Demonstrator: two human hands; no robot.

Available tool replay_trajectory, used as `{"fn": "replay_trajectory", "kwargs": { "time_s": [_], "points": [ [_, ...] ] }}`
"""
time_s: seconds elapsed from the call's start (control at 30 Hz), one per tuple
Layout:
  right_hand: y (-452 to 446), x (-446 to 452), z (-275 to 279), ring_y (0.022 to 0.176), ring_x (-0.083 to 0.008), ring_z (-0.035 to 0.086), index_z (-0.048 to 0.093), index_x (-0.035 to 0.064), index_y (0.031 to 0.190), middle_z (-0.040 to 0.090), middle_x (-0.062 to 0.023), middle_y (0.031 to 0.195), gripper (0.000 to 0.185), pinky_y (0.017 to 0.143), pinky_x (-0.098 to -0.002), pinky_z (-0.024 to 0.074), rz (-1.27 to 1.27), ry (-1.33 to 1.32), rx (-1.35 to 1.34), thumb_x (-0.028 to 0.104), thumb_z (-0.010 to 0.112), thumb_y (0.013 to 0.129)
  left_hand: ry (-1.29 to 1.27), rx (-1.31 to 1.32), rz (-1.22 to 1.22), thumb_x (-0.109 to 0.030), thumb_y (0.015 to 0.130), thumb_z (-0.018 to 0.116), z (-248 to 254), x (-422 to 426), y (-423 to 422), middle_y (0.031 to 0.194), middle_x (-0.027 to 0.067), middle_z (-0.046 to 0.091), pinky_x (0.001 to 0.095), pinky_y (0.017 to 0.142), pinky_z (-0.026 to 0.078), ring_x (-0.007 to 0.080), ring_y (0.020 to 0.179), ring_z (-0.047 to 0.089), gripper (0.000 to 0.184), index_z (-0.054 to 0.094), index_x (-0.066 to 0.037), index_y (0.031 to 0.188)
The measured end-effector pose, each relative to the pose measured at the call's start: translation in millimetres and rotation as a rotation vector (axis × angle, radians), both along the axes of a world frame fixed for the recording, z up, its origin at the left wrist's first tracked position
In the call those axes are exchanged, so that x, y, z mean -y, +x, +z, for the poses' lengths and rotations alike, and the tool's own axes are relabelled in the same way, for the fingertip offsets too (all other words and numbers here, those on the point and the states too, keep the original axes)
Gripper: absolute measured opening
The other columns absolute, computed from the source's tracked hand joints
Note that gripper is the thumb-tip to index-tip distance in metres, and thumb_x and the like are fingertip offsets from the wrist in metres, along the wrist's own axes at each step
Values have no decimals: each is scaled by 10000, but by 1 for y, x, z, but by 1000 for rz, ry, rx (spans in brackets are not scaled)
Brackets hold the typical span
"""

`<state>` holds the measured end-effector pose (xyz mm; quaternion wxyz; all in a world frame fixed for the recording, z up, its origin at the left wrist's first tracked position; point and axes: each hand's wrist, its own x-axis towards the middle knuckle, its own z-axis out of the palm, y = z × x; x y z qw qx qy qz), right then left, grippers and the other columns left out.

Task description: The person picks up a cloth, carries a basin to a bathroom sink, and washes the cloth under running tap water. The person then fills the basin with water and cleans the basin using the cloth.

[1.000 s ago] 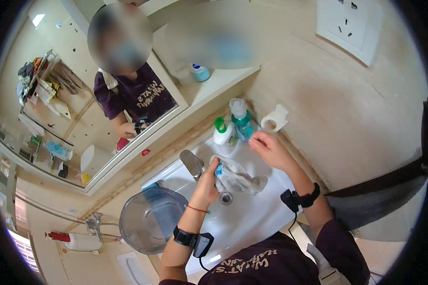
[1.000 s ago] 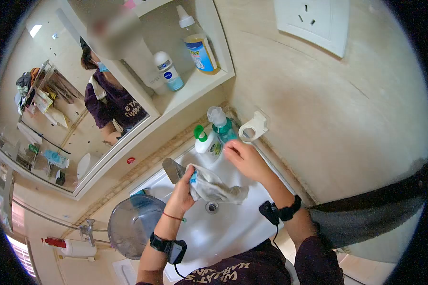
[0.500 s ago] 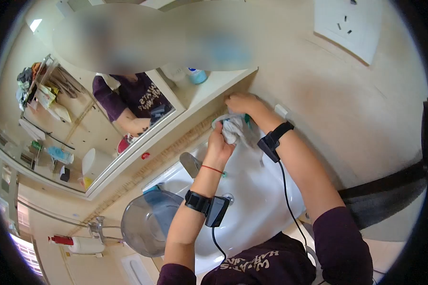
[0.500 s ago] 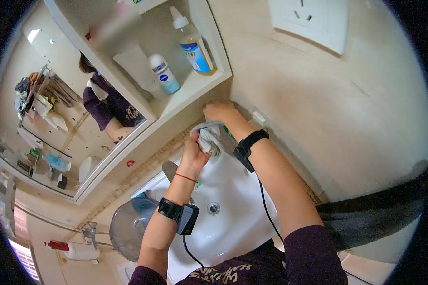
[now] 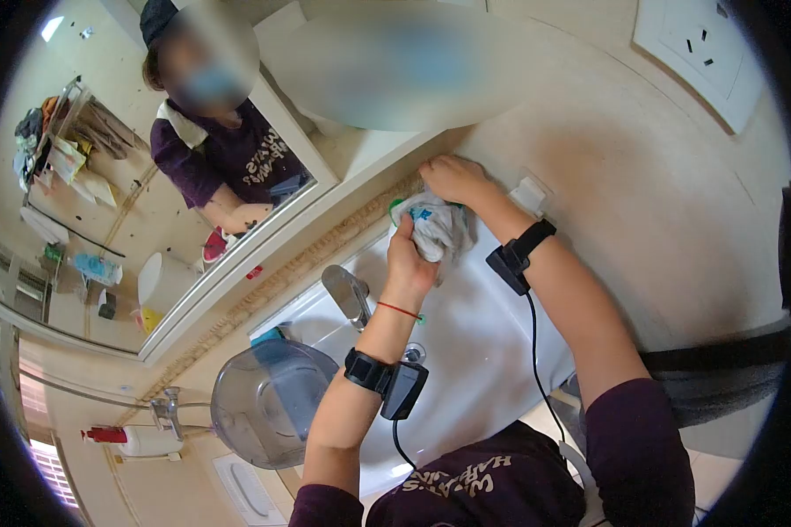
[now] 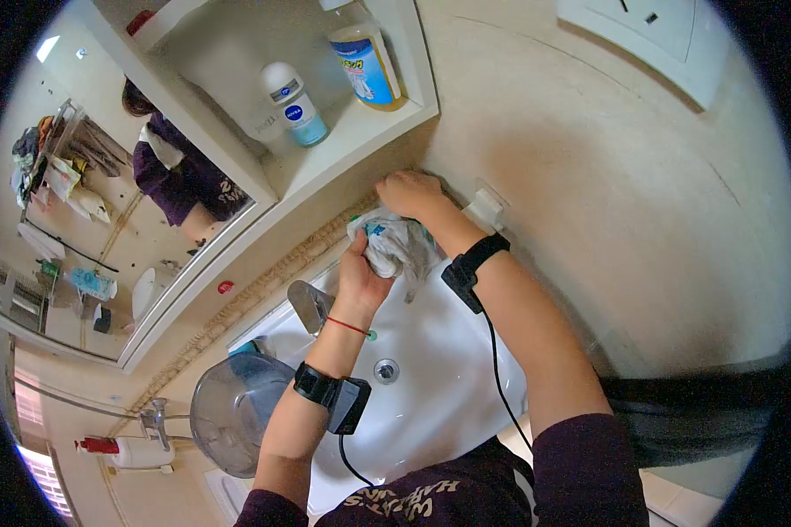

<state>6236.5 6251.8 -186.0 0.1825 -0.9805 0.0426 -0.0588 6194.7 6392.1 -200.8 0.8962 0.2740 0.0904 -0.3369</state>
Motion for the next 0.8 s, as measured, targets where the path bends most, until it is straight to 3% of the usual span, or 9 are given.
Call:
{"fn": "replay_trajectory", "kwargs": {
  "time_s": [0.17, 0.27, 0.33, 0.43, 0.5, 0.57, 0.7, 0.77, 0.8],
  "points": [
    [-21, -13, 34, 986, -320, 481, 532, 26, 946, 530, -188, 1005, 317, 838, -400, 386, 38, -55, -60, 194, 305, 801, 41, 6, 13, -243, 886, 339, -8, -13, -12, 1021, 80, 529, 330, 815, 407, 210, 922, 513, 296, 424, -37, 1082],
    [-13, -17, 28, 813, -287, 553, 608, 50, 810, 585, -127, 874, 233, 701, -363, 421, -60, -326, 308, 190, 425, 778, 137, 101, -29, -227, 886, 344, -9, -32, -31, 1037, 72, 515, 323, 823, 396, 198, 929, 506, 306, 386, -34, 1120],
    [-33, -39, 46, 815, -291, 542, 574, 38, 850, 574, -140, 874, 230, 694, -401, 410, -46, -254, 479, 192, 414, 788, 249, 243, -73, -178, 881, 342, -2, -47, -51, 1079, 75, 481, 324, 844, 378, 192, 962, 483, 332, 321, -25, 1176],
    [-91, -86, 52, 843, -289, 521, 536, 18, 885, 553, -147, 879, 249, 740, -414, 384, 72, 310, 701, 217, 397, 828, 349, 221, -96, -133, 865, 338, -18, -72, -69, 1108, 97, 456, 325, 857, 369, 196, 988, 467, 347, 301, -14, 1189],
    [-120, -117, 9, 839, -309, 515, 519, 18, 931, 541, -135, 952, 302, 752, -411, 376, 110, 688, 462, 264, 369, 839, 367, 309, -119, -112, 842, 353, -17, -85, -85, 1128, 117, 434, 324, 870, 357, 197, 1014, 450, 371, 290, -11, 1194],
    [-131, -146, -58, 882, -320, 508, 518, 1, 966, 520, -157, 1019, 381, 766, -349, 396, 165, 550, 495, 300, 306, 859, 475, 305, -6, -145, 846, 388, -17, -89, -102, 1083, 93, 470, 287, 805, 391, 175, 963, 476, 365, 331, -9, 1180],
    [-141, -155, -94, 966, -268, 491, 499, -15, 1023, 522, -136, 1057, 477, 816, -296, 374, -18, 715, 321, 362, 247, 875, 658, 409, -128, -69, 775, 399, -49, -122, -121, 1102, 78, 446, 300, 846, 372, 158, 975, 461, 447, 304, -44, 1211],
    [-141, -140, -105, 995, -199, 464, 448, -13, 1100, 528, -99, 1049, 526, 859, -283, 333, -87, 1450, -311, 412, 230, 878, 672, 395, -82, -47, 756, 392, -34, -124, -130, 1062, 79, 464, 312, 831, 387, 170, 949, 476, 433, 325, -39, 1184],
    [-144, -137, -117, 972, -165, 458, 428, 5, 1142, 515, -83, 1061, 573, 847, -282, 341, 7, 1558, -387, 469, 239, 864, 534, 311, 19, -41, 748, 388, -28, -123, -130, 1041, 81, 473, 322, 826, 392, 180, 935, 484, 416, 340, -35, 1161]
  ]
}}
